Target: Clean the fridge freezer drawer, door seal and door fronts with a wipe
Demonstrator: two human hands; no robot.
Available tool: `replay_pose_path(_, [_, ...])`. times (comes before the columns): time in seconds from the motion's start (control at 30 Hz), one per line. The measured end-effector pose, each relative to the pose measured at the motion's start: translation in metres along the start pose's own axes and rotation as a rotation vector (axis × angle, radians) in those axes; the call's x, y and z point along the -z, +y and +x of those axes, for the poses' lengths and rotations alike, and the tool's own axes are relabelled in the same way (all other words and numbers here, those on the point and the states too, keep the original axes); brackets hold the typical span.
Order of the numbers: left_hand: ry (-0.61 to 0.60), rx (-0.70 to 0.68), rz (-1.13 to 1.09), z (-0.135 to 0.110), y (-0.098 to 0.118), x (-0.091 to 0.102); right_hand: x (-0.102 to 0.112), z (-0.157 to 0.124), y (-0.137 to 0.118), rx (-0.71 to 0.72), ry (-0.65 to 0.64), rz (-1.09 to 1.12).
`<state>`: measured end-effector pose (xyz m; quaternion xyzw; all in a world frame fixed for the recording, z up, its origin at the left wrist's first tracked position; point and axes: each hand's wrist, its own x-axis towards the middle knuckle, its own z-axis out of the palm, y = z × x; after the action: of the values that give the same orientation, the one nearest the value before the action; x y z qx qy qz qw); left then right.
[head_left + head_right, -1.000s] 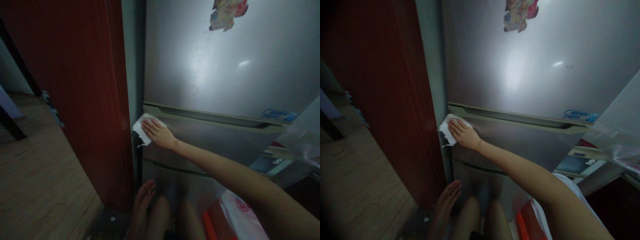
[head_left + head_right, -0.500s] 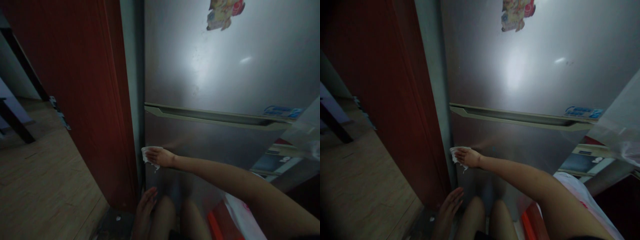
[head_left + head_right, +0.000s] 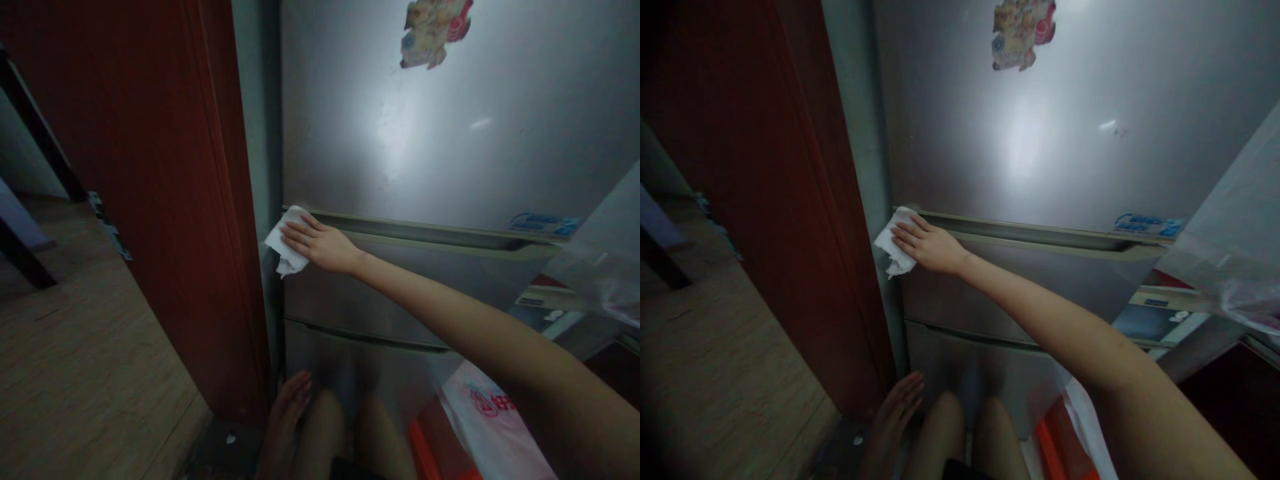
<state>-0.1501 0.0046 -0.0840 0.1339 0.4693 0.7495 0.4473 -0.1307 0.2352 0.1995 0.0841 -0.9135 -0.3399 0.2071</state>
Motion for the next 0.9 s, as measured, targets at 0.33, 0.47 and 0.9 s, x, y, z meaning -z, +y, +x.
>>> replay_pose_path(0.33, [0.040,0.039,-0.014,0.005,-0.005,0.000,-0.065,-0.012,-0.066,-0.051,0.100,0.039])
replay_pose_path(0.47, [0.012,0.052,-0.016,0.004,-0.002,0.000,-0.100,-0.026,-0.103,0.006,0.029,0.057])
replay_pose_path(0.9, [0.047,-0.206,-0.028,0.053,0.035,-0.003,-0.103,-0.054,-0.102,0.213,-0.155,0.094])
